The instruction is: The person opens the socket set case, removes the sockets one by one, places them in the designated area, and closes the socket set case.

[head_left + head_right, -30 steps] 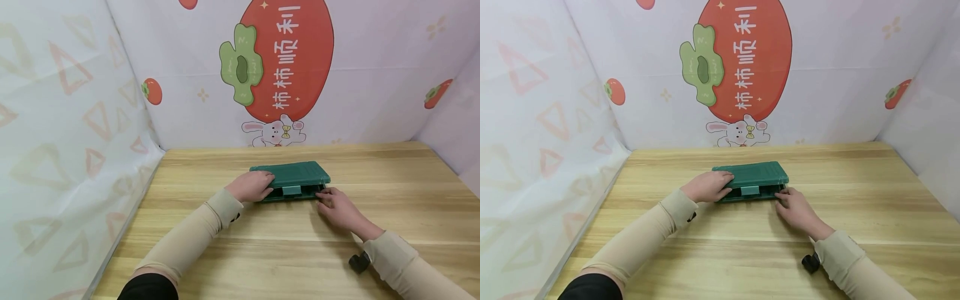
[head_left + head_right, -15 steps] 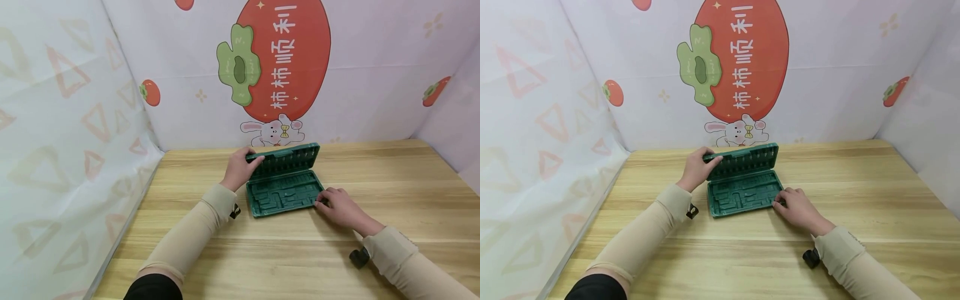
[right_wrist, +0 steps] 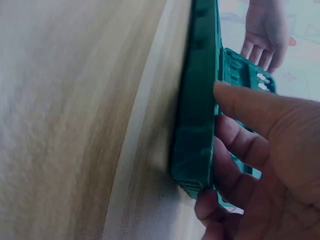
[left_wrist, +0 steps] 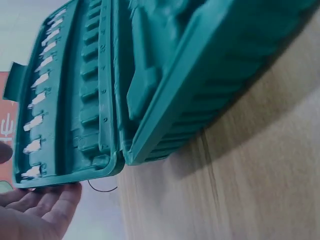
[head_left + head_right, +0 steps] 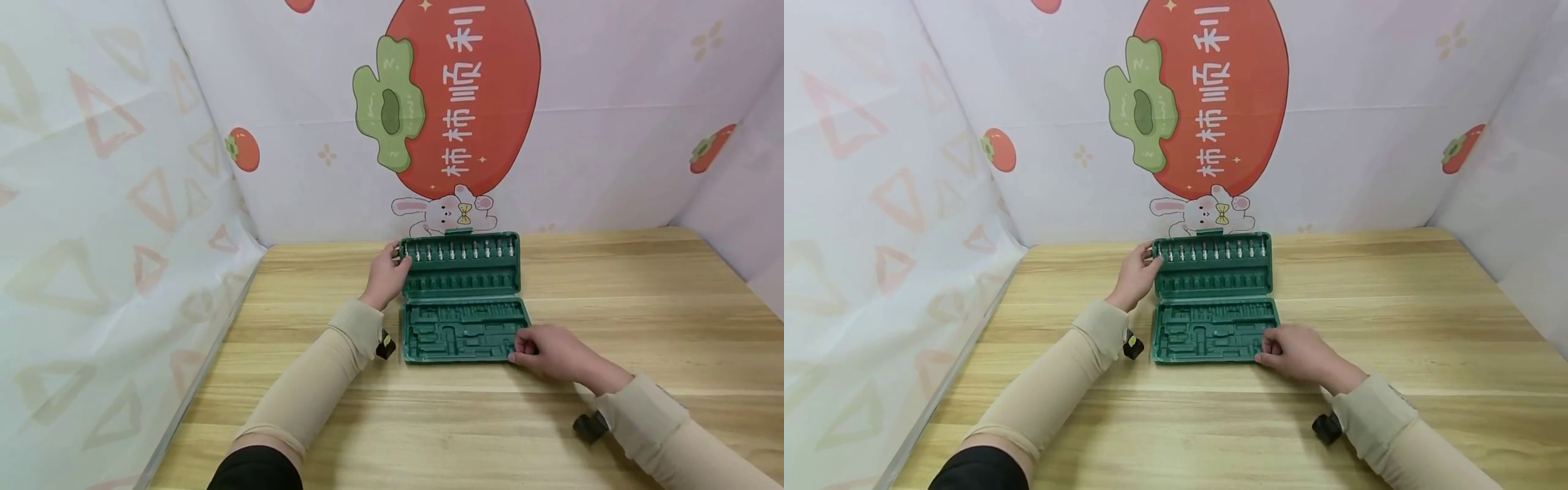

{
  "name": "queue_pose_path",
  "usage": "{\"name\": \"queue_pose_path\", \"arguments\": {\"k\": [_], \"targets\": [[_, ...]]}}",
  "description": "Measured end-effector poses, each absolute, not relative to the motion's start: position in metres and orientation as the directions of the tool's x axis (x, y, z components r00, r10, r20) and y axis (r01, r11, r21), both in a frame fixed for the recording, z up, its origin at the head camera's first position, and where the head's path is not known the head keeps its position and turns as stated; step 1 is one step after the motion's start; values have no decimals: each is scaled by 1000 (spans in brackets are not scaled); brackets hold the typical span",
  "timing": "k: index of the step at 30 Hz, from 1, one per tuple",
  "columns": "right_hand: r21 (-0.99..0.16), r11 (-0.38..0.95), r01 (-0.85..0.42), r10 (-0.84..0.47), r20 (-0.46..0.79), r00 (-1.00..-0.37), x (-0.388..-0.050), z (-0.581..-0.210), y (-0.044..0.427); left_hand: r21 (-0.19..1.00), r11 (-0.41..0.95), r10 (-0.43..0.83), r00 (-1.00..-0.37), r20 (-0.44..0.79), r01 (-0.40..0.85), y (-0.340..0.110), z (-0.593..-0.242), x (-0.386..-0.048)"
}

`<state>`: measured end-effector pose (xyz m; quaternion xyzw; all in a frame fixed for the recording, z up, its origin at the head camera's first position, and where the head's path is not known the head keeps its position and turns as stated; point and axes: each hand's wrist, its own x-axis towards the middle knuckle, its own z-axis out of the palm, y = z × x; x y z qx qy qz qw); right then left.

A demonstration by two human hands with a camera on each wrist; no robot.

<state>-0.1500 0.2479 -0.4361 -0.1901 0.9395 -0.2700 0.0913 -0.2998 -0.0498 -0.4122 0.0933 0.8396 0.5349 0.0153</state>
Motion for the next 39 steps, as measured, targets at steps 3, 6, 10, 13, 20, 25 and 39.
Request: {"name": "queue_pose_path", "arguments": {"k": [3,6,10,13,20,25,39], "targets": [[-575,760,-305,-439,-107,-892,-146,-436,248,905,413,202,-979,19,103,-51,-413,-301],[-602,743,-293,-462,-144,-875,-142,-434,246,898,434,225,-974,-27,75,-54,-413,-302],[-623,729,-285,-480,-167,-861,-135,-432,244,874,485,266,-958,-105,39,-58,-414,-301],[-633,715,-297,-498,-163,-852,-131,-431,242,847,532,284,-943,-172,6,-60,-415,-299],[-626,709,-324,-518,-152,-842,-125,-432,240,804,595,307,-920,-242,-13,-62,-419,-293],[-625,709,-326,-522,-154,-839,-125,-433,240,691,715,388,-883,-266,107,-65,-421,-287],[-628,707,-324,-535,-176,-826,-125,-428,243,172,759,638,-667,-385,628,-79,-413,-237]]}}
